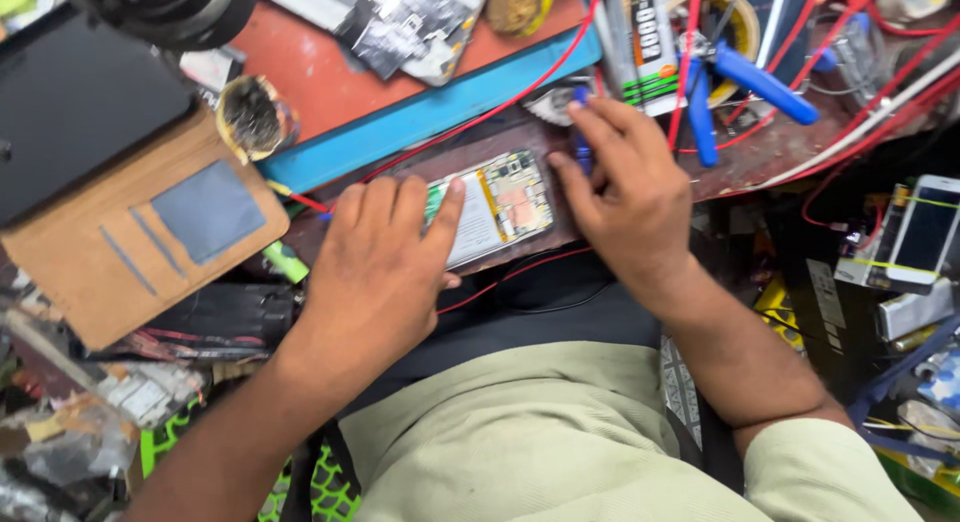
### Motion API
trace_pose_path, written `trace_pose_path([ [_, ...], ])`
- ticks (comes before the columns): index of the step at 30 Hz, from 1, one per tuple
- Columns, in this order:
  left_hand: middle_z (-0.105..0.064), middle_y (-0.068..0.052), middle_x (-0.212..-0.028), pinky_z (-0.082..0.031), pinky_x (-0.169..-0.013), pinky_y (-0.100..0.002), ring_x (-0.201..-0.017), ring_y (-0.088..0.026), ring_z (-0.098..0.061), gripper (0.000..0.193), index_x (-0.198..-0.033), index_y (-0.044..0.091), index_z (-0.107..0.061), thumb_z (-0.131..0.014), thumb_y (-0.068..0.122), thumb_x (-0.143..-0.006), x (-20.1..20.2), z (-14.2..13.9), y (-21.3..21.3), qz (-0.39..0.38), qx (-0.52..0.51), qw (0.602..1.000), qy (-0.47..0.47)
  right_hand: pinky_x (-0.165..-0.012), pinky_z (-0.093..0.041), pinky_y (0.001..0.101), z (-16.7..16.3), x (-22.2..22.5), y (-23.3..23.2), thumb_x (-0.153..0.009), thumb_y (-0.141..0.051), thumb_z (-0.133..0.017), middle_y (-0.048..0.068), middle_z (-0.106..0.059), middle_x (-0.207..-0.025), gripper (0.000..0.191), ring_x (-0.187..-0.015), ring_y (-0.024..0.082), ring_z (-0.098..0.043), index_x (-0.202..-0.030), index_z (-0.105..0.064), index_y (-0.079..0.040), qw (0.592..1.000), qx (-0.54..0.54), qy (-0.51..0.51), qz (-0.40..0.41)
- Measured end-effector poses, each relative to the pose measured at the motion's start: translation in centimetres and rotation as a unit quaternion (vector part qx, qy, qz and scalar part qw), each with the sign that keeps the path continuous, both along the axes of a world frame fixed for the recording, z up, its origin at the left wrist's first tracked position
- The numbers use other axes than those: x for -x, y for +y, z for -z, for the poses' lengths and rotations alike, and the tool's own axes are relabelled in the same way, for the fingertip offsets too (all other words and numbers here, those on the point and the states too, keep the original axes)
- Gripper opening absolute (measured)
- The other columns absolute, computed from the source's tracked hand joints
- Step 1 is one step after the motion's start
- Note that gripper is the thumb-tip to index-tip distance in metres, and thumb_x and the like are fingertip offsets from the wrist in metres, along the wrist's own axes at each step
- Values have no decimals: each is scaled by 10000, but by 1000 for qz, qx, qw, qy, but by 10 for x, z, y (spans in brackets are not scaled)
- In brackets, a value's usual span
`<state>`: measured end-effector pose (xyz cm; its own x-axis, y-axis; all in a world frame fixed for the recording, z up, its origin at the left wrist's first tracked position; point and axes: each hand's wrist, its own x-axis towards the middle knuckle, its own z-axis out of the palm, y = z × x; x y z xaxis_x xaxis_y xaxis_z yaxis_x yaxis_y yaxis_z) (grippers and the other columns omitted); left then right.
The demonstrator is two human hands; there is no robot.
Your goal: The person removes the back cover of a smartphone, then uses a screwdriver and a metal probe to manipulate internal components on the motherboard. The phone remains open on the workbench as the person continues to adjust parts inside.
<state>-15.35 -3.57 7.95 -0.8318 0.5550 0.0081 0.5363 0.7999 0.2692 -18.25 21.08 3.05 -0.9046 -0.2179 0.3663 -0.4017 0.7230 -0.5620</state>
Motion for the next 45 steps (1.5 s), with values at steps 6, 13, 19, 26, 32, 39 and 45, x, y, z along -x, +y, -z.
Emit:
trace_pose_path([
  [6,-571,-156,-1130,-409,-930,-447,-1041,-318,-524,703,-1369,24,-619,-774,219,-712,1,-3,3,-3,66,997,32,-813,-590,361,-4,-6,4,-952,45,-765,121,-656,-1295,361,-934,285,-707,-1276,-681,-93,995,-16,99,-11],
  [13,-559,-233,-1381,-406,-1039,-492,-1235,-365,-535,632,-1344,41,-633,-720,124,-724,-3,-6,13,4,59,997,41,-835,-610,386,-12,-5,10,-870,80,-698,107,-730,-1173,349,-978,293,-751,-1196,-704,-45,986,28,131,-101],
  [19,-530,-175,-1486,-385,-1133,-516,-1360,-380,-504,576,-1397,49,-616,-629,228,-850,-10,29,40,52,17,993,108,-813,-641,376,-19,-2,15,-924,-75,-727,142,-716,-1088,232,-915,255,-727,-1145,-732,-4,895,74,206,-390],
  [26,-525,-174,-1511,-387,-1119,-544,-1369,-405,-496,552,-1432,36,-589,-573,287,-940,-13,47,40,58,51,990,119,-689,-596,336,-18,1,21,-999,-247,-815,74,-720,-948,231,-802,218,-730,-1065,-731,-43,921,54,219,-319],
  [32,-490,-209,-1560,-364,-1170,-587,-1437,-416,-466,507,-1486,25,-559,-519,237,-1027,-19,77,40,49,67,978,192,-614,-580,349,-18,1,23,-926,-137,-824,107,-754,-925,177,-722,232,-730,-1012,-735,-12,942,66,211,-254],
  [39,-476,-230,-1594,-349,-1207,-593,-1472,-442,-446,461,-1506,1,-554,-478,268,-1138,-26,101,30,19,52,966,252,-539,-522,319,-20,-10,-19,-825,-235,-832,91,-734,-791,215,-651,227,-713,-878,-733,-51,909,24,166,-382],
  [45,-505,-231,-1567,-356,-1209,-580,-1451,-434,-479,471,-1509,-4,-562,-471,274,-1140,-25,105,31,1,34,960,279,-555,-550,335,-10,-14,-27,-869,14,-715,116,-725,-787,31,-632,240,-705,-866,-730,-14,917,17,187,-351],
])
